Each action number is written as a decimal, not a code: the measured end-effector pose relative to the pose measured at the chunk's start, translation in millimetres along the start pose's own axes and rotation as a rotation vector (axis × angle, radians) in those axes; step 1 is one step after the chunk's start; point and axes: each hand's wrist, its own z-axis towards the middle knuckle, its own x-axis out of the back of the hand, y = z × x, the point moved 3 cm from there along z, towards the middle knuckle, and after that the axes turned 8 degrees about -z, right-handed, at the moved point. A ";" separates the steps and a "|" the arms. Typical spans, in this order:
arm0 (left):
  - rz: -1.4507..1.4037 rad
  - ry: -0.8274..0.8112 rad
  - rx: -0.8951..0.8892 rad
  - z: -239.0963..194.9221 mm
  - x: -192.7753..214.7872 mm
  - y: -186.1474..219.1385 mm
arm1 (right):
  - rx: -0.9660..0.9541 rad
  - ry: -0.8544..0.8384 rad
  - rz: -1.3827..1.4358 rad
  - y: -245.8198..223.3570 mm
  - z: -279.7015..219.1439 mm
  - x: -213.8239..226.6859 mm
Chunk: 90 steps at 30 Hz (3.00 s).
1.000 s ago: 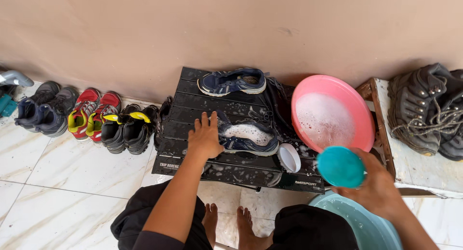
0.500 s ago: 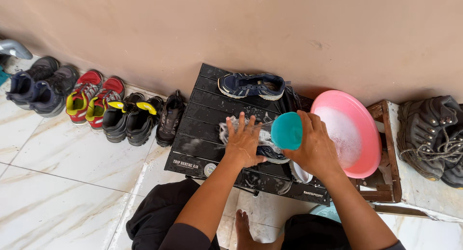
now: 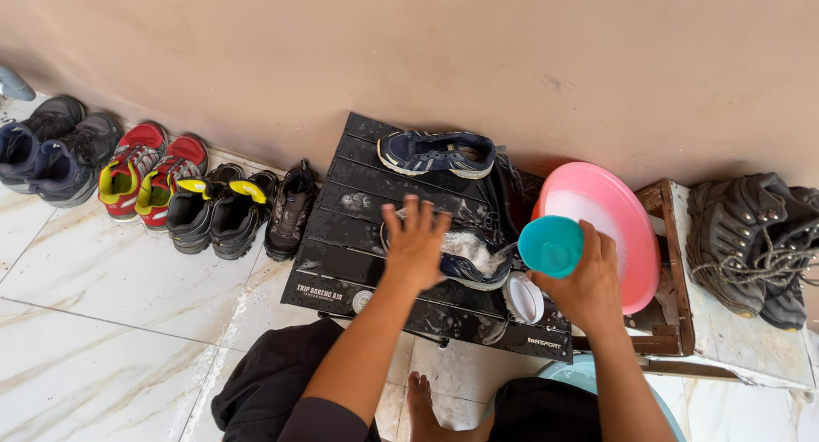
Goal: The person pours soapy water from a small blue bowl onto a dark athletic shoe, rubs the shoe with a sponge, and handles a pair of black shoelaces.
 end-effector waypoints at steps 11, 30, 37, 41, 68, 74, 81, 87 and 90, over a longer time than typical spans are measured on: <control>-0.105 -0.133 0.276 11.7 0.8 -55.8 | -0.133 0.001 0.318 17.1 -38.7 -39.3; -0.741 -0.018 0.469 34.8 -37.5 -124.8 | -0.190 -0.068 0.493 23.1 -26.1 -32.2; -0.760 0.199 0.328 48.1 -40.2 -129.8 | -0.208 -0.064 0.482 24.7 -27.4 -31.2; -0.820 0.381 0.230 41.9 -25.5 -119.2 | -0.205 -0.045 0.481 26.6 -26.3 -34.2; -0.203 0.051 0.047 14.5 2.4 -129.0 | -0.084 -0.081 0.494 17.7 -30.1 -32.0; -0.229 -0.025 0.104 14.0 -14.0 -133.3 | -0.095 -0.120 0.480 15.4 -29.0 -31.6; -0.283 -0.078 0.178 0.7 -1.3 -111.4 | -0.092 -0.127 0.475 19.8 -27.9 -37.0; -0.198 -0.072 0.153 7.9 -8.6 -120.8 | -0.090 -0.128 0.472 17.5 -27.9 -36.8; -0.188 -0.066 0.164 15.2 -18.4 -130.4 | -0.094 -0.123 0.489 14.1 -29.2 -33.7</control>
